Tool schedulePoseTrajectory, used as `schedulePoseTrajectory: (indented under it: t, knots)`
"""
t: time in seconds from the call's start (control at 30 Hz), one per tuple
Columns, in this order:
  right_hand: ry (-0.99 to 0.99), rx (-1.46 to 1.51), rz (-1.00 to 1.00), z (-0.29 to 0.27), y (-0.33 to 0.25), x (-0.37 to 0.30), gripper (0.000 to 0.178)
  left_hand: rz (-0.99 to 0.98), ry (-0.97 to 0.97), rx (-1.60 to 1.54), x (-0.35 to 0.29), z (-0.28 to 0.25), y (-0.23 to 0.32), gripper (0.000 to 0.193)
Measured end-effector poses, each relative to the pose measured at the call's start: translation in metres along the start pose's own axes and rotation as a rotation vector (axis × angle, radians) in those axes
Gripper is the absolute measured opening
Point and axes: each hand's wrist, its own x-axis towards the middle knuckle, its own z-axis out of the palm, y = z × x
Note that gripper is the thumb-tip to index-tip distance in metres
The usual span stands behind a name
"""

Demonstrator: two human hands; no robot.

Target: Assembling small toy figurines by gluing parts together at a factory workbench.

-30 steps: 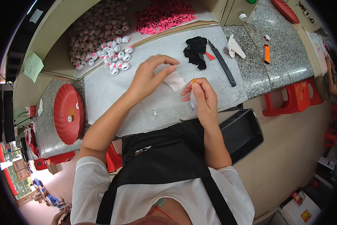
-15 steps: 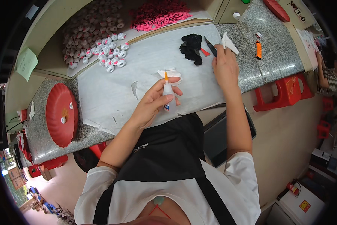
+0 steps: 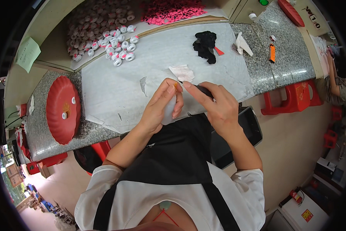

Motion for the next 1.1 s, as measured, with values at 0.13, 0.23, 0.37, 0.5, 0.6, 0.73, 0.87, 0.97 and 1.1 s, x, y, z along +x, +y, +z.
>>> schedulePoseTrajectory:
  t: [0.13, 0.23, 0.37, 0.5, 0.6, 0.73, 0.87, 0.97, 1.1]
  knots:
    - [0.090, -0.194, 0.068, 0.001, 0.011, 0.002, 0.043, -0.038, -0.052, -0.031, -0.001, 0.000, 0.000, 0.020]
    - [0.080, -0.165, 0.016, 0.000, 0.000, -0.004, 0.042, -0.112, -0.047, -0.090, -0.003, 0.001, 0.003, 0.020]
    - [0.069, -0.163, 0.021, 0.003, 0.005, -0.003, 0.040, -0.144, -0.106, -0.134, -0.003, -0.003, 0.003, 0.021]
    - [0.071, -0.131, -0.007, 0.002, 0.000, -0.005, 0.040, -0.134, -0.104, -0.213, -0.003, -0.004, -0.001, 0.021]
    - [0.053, -0.144, -0.024, 0.002, 0.000, -0.006, 0.041, -0.149, -0.105, -0.210, -0.002, -0.007, -0.001, 0.022]
    - [0.081, -0.157, -0.003, 0.002, 0.003, -0.003, 0.042, -0.201, -0.071, -0.203, -0.002, -0.005, -0.001, 0.026]
    - [0.095, -0.256, 0.046, 0.005, 0.007, -0.003, 0.042, -0.148, -0.045, -0.173, 0.000, -0.006, -0.004, 0.027]
    - [0.023, -0.209, -0.096, 0.005, -0.002, -0.006, 0.043, -0.152, -0.072, -0.152, -0.001, -0.008, -0.004, 0.026]
    - [0.097, -0.188, -0.020, 0.005, 0.008, -0.006, 0.040, -0.165, -0.057, -0.106, -0.001, -0.004, -0.002, 0.022]
